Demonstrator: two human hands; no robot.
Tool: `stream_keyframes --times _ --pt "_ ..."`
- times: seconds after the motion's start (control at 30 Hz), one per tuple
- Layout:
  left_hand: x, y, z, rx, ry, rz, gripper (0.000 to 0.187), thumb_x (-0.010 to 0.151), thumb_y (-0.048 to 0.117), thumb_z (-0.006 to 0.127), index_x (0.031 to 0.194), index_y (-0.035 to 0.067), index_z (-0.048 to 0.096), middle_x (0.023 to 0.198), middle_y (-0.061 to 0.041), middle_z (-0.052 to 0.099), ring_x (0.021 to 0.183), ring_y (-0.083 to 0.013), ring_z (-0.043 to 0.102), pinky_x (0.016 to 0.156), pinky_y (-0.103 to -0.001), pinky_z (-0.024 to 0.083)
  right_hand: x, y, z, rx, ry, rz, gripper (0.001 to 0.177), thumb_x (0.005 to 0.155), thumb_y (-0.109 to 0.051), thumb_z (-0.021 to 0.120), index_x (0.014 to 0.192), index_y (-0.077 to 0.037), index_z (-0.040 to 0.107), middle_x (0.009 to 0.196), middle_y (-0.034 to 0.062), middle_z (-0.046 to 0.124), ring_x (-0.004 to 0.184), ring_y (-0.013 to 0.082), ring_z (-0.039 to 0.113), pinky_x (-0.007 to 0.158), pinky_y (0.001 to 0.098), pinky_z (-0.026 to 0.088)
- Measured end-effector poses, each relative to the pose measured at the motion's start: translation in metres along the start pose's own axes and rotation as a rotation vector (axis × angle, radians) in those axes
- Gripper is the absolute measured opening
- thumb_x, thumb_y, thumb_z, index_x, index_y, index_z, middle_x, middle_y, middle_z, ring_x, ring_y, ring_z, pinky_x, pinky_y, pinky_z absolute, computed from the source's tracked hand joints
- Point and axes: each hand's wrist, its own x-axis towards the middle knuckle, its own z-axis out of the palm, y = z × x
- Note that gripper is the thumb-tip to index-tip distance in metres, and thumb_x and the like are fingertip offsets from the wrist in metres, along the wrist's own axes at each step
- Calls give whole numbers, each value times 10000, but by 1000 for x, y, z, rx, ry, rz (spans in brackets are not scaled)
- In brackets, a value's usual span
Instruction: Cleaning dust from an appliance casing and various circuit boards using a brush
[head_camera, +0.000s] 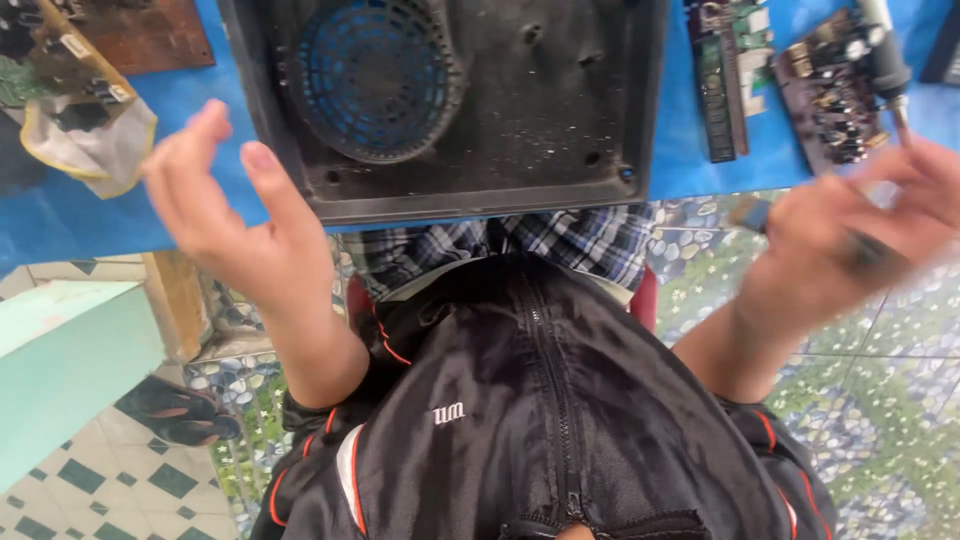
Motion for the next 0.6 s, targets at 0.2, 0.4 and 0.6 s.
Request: stream_keyframes --times 0.2,0.4,0.6 --pt "-27 -59 16 -395 -259 -21 410 1146 314 477 1434 23 512 1415 -175 511 1341 -335 527 1182 -484 467 -11 -43 29 139 310 134 826 1021 -593 180 567 1 531 475 172 465 404 319 479 450 388 437" --pt "-41 -82 30 -703 -94 -123 463 1145 402 400 1364 24 552 1458 -192 483 1386 -340 536 1228 -506 502 -16 -76 127 538 22 218 469 1032 -420 452 743 -62 365 578 118 343 550 220 291 531 376 241" --pt "-57 -90 29 -1054 -31 -359 642 1140 582 347 1577 134 491 1695 -71 388 1635 -382 462 1309 -493 554 -9 -106 131 511 -669 50 353 1092 -266 382 1000 -9 605 869 135 679 729 331 707 697 464 573"
